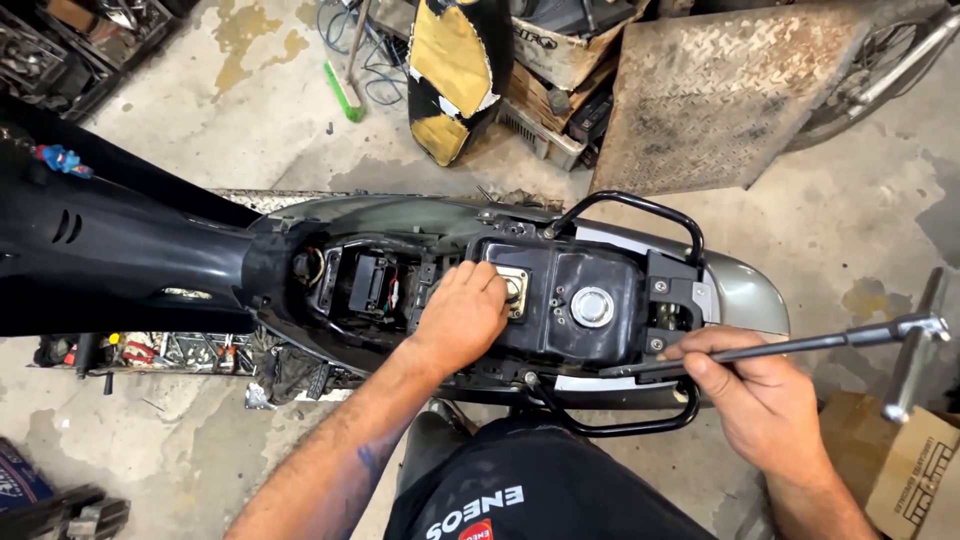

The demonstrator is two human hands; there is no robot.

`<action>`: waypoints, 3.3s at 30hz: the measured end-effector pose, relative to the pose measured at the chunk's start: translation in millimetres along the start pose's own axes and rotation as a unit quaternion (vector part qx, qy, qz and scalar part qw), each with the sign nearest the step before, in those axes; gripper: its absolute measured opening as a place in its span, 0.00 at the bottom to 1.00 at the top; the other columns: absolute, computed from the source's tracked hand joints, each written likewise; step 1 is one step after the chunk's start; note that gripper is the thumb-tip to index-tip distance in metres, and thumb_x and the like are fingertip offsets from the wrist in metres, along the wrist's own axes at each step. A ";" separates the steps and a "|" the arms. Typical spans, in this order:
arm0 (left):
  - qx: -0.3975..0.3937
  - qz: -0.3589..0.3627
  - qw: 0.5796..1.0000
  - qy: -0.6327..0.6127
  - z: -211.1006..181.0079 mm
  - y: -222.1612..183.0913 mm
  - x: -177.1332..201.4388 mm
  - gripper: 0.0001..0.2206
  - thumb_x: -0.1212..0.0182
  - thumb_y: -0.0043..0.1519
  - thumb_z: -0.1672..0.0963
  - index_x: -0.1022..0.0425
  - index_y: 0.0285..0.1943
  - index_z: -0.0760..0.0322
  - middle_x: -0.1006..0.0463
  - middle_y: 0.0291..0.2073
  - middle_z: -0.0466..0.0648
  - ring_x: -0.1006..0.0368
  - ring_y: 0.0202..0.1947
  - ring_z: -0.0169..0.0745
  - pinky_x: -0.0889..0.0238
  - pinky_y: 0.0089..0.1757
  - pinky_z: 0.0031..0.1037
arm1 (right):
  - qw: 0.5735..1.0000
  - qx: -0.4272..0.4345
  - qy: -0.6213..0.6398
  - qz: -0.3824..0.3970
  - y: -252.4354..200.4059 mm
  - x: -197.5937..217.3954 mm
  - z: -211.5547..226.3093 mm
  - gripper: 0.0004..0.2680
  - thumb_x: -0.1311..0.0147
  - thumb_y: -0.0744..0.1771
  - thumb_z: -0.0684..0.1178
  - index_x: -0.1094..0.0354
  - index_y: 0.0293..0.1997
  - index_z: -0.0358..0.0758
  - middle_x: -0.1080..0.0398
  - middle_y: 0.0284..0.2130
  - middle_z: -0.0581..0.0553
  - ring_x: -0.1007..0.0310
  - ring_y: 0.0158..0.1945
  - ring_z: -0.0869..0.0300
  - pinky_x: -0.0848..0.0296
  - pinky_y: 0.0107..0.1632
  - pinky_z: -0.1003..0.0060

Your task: Removing the seat and disassembling internal components of a motorcycle using a T-handle wrench

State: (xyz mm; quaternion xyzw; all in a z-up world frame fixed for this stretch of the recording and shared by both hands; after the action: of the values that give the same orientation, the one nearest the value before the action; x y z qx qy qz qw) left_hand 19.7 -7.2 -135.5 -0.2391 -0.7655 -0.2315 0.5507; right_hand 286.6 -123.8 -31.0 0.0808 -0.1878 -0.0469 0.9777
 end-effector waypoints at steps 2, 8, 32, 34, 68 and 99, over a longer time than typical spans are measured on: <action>-0.051 -0.073 0.996 0.017 -3.1 -1.0 -2.2 0.08 0.42 0.51 0.57 0.31 0.33 0.68 0.33 0.32 0.53 0.38 0.34 0.53 0.41 0.40 0.40 | 1.000 -0.016 -0.002 0.002 -1.6 0.5 -3.5 0.05 0.50 0.65 0.41 0.30 0.39 0.31 0.25 0.34 0.42 0.24 0.39 0.59 0.26 0.48 0.69; 0.026 0.027 0.991 -0.131 -4.6 -2.7 35.5 0.08 0.45 0.56 0.58 0.31 0.39 0.70 0.32 0.43 0.53 0.38 0.42 0.47 0.41 0.47 0.36 | 0.999 -0.042 0.005 -0.006 -2.7 -2.2 -2.6 0.05 0.49 0.65 0.41 0.30 0.38 0.31 0.25 0.34 0.42 0.24 0.39 0.59 0.25 0.47 0.70; 0.085 0.029 0.922 -0.377 8.3 14.8 45.5 0.05 0.34 0.46 0.61 0.26 0.25 0.57 0.24 0.48 0.46 0.29 0.51 0.38 0.40 0.54 0.27 | 0.997 -0.076 -0.011 -0.027 -16.4 -13.5 -15.6 0.05 0.48 0.65 0.44 0.26 0.35 0.35 0.25 0.32 0.48 0.27 0.40 0.63 0.30 0.48 0.72; 0.086 0.070 0.927 -0.359 -1.0 13.2 57.1 0.05 0.34 0.47 0.60 0.27 0.23 0.58 0.26 0.52 0.46 0.34 0.55 0.40 0.46 0.57 0.32 | 0.997 -0.069 0.009 -0.033 -18.9 -14.7 -18.7 0.05 0.49 0.65 0.43 0.29 0.39 0.33 0.26 0.33 0.46 0.26 0.40 0.61 0.29 0.48 0.71; 0.419 -0.074 0.670 -0.608 -1.2 4.1 21.2 0.06 0.38 0.53 0.66 0.25 0.34 0.65 0.31 0.16 0.45 0.38 0.13 0.31 0.41 0.18 0.21 | 0.922 -0.221 -0.318 -0.001 -3.9 -15.8 -37.7 0.14 0.53 0.65 0.50 0.35 0.55 0.41 0.29 0.40 0.44 0.31 0.44 0.52 0.30 0.44 0.54; 0.114 -0.223 0.908 -0.336 -23.0 -45.1 87.6 0.09 0.44 0.58 0.55 0.27 0.40 0.66 0.24 0.33 0.52 0.31 0.36 0.48 0.39 0.39 0.36 | 0.977 -0.070 -0.189 0.074 8.7 -68.7 12.3 0.13 0.47 0.63 0.45 0.30 0.52 0.37 0.33 0.26 0.49 0.37 0.30 0.62 0.37 0.38 0.67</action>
State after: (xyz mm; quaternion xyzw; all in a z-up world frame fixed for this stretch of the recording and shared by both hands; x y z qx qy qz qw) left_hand -15.9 -46.8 -49.5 -0.0621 -0.9597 -0.1654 0.2185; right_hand 219.1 -108.6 -42.9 -0.0117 -0.3705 -0.0022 0.9287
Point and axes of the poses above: each hand's wrist, its own y-axis towards the middle knuckle, its own x-axis out of the back of the hand, z = x × y, the point moved 2 cm from there along y, towards the middle knuckle
